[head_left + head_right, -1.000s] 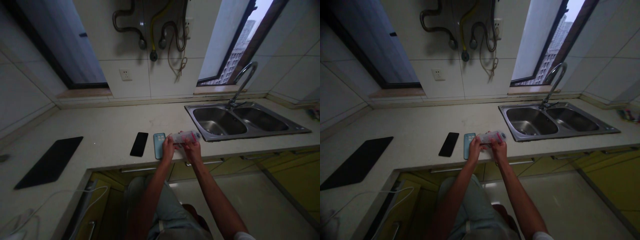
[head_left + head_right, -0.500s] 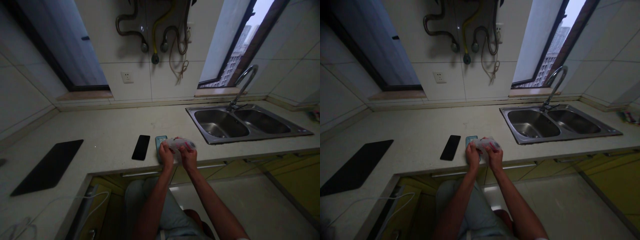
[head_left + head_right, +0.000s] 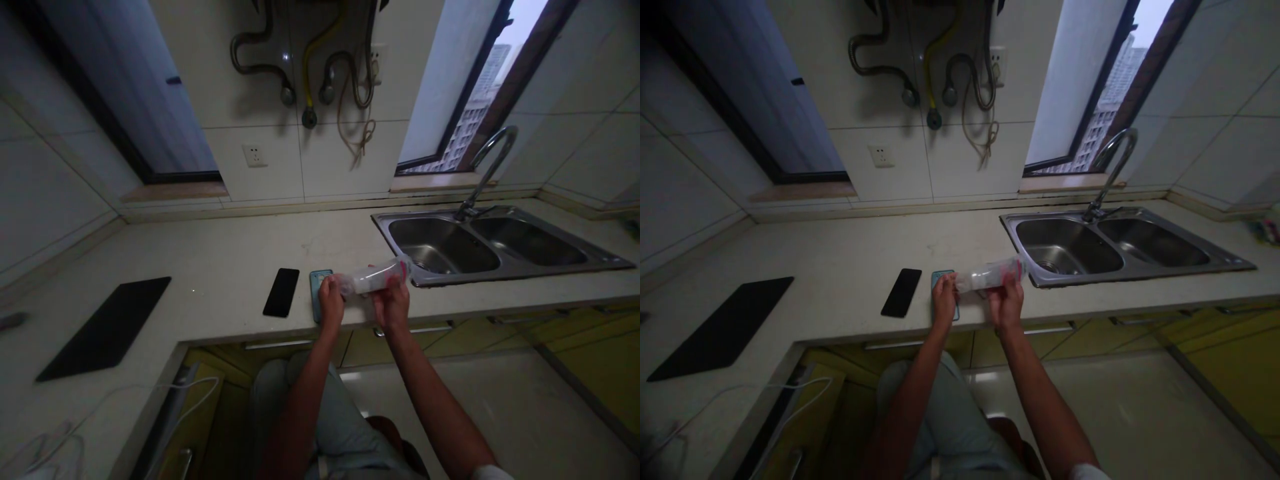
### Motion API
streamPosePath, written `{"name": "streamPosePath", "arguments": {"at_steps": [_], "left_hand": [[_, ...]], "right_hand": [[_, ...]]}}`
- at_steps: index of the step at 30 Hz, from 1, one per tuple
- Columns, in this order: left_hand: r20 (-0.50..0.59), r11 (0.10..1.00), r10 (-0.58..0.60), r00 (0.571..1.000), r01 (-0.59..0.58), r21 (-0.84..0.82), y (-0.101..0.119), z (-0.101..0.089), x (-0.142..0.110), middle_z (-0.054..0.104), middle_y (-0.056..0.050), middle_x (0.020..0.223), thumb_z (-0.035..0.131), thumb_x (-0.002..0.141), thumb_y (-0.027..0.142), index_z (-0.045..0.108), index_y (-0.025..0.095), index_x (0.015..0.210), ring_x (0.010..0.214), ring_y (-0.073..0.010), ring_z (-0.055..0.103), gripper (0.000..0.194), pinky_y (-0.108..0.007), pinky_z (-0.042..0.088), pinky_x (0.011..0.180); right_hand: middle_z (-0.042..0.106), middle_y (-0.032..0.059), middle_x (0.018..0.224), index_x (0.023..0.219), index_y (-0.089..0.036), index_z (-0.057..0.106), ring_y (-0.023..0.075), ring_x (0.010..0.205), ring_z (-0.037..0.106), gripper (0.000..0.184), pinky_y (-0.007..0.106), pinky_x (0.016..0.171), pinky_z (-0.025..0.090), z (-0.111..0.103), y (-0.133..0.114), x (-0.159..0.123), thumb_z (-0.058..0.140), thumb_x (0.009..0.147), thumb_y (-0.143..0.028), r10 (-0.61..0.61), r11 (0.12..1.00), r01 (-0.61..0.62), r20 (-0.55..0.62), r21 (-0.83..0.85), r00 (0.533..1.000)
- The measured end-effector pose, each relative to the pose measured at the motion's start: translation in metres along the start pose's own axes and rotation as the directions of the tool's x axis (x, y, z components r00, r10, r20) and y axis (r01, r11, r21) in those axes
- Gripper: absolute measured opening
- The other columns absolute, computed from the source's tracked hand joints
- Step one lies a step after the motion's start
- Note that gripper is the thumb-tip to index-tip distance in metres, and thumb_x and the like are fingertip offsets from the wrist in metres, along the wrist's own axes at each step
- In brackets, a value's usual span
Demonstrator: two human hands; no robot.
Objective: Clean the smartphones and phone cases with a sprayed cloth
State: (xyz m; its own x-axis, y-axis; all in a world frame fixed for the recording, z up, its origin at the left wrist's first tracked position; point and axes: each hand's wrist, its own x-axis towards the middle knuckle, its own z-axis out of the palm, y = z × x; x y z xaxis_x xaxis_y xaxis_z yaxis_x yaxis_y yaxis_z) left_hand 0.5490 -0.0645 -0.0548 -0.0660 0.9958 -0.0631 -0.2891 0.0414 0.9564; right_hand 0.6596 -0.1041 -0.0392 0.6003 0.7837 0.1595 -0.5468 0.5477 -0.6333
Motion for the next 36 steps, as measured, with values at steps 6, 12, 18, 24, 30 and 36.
{"name": "streamPosePath", "arguments": {"at_steps": [6, 12, 18, 24, 30, 36], "left_hand": [[0.26, 0.813, 0.184, 0.948, -0.295, 0.502, 0.013, 0.0, 0.013, 0.069, -0.012, 0.104, 0.051, 0.095, 0.035, 0.066, 0.02, 0.101, 0.093, -0.0218, 0.064, 0.022, -0.033, 0.047, 0.088], [0.446, 0.253, 0.007, 0.895, -0.433, 0.865, 0.011, 0.025, 0.017, 0.062, -0.023, 0.123, 0.067, 0.085, 0.04, 0.063, 0.013, 0.117, 0.122, -0.0348, 0.055, 0.042, -0.043, 0.041, 0.102], [0.397, 0.051, -0.137, 0.908, -0.393, 0.918, 0.014, 0.04, 0.044, 0.067, -0.021, 0.117, 0.069, 0.083, 0.041, 0.067, 0.012, 0.111, 0.112, -0.0329, 0.063, 0.04, -0.039, 0.048, 0.089], [0.45, 0.078, 0.049, 0.892, -0.452, 0.888, 0.023, 0.038, 0.051, 0.069, -0.014, 0.106, 0.064, 0.084, 0.026, 0.07, 0.019, 0.09, 0.105, -0.0276, 0.062, 0.011, -0.036, 0.047, 0.083], [0.523, 0.384, 0.312, 0.793, -0.609, 0.694, 0.038, 0.024, 0.039, 0.063, -0.005, 0.084, 0.066, 0.084, 0.032, 0.06, 0.019, 0.072, 0.088, -0.0192, 0.057, 0.018, -0.031, 0.043, 0.082], [0.28, 0.958, 0.097, 0.955, -0.166, 0.234, 0.031, 0.017, 0.023, 0.048, 0.004, 0.059, 0.068, 0.078, 0.048, 0.048, 0.02, 0.062, 0.062, -0.0119, 0.05, 0.038, -0.023, 0.041, 0.062]], "right_hand": [[0.078, -0.0012, 0.099, 0.1, -0.028, 0.071, 0.0174, 0.094, 0.073, 0.023, 0.036, 0.082, 0.062, -0.041, -0.013, 0.044, 0.077, 0.082, -0.041, 0.166, 0.952, -0.132, -0.106, 0.275, 0.98], [0.079, 0.0013, 0.095, 0.097, -0.024, 0.07, 0.0171, 0.09, 0.074, 0.018, 0.036, 0.082, 0.061, -0.084, -0.012, 0.062, 0.07, 0.087, -0.038, 0.313, 0.895, -0.217, -0.203, 0.389, 0.928], [0.078, -0.0003, 0.098, 0.1, -0.027, 0.069, 0.0176, 0.095, 0.073, 0.016, 0.036, 0.082, 0.06, -0.092, -0.014, 0.06, 0.07, 0.087, -0.035, 0.381, 0.861, -0.333, -0.053, 0.386, 0.923], [0.077, -0.001, 0.101, 0.098, -0.029, 0.069, 0.0198, 0.098, 0.071, 0.015, 0.04, 0.084, 0.059, -0.095, -0.012, 0.056, 0.072, 0.084, -0.035, 0.386, 0.864, -0.357, -0.014, 0.355, 0.922], [0.077, -0.0021, 0.1, 0.099, -0.029, 0.069, 0.0194, 0.095, 0.071, 0.015, 0.04, 0.081, 0.059, -0.093, -0.016, 0.053, 0.07, 0.085, -0.033, 0.401, 0.847, -0.356, -0.033, 0.394, 0.916], [0.077, -0.002, 0.096, 0.098, -0.027, 0.068, 0.018, 0.092, 0.072, 0.017, 0.038, 0.08, 0.059, -0.09, -0.017, 0.053, 0.073, 0.083, -0.033, 0.388, 0.859, -0.343, -0.046, 0.38, 0.92]]}}
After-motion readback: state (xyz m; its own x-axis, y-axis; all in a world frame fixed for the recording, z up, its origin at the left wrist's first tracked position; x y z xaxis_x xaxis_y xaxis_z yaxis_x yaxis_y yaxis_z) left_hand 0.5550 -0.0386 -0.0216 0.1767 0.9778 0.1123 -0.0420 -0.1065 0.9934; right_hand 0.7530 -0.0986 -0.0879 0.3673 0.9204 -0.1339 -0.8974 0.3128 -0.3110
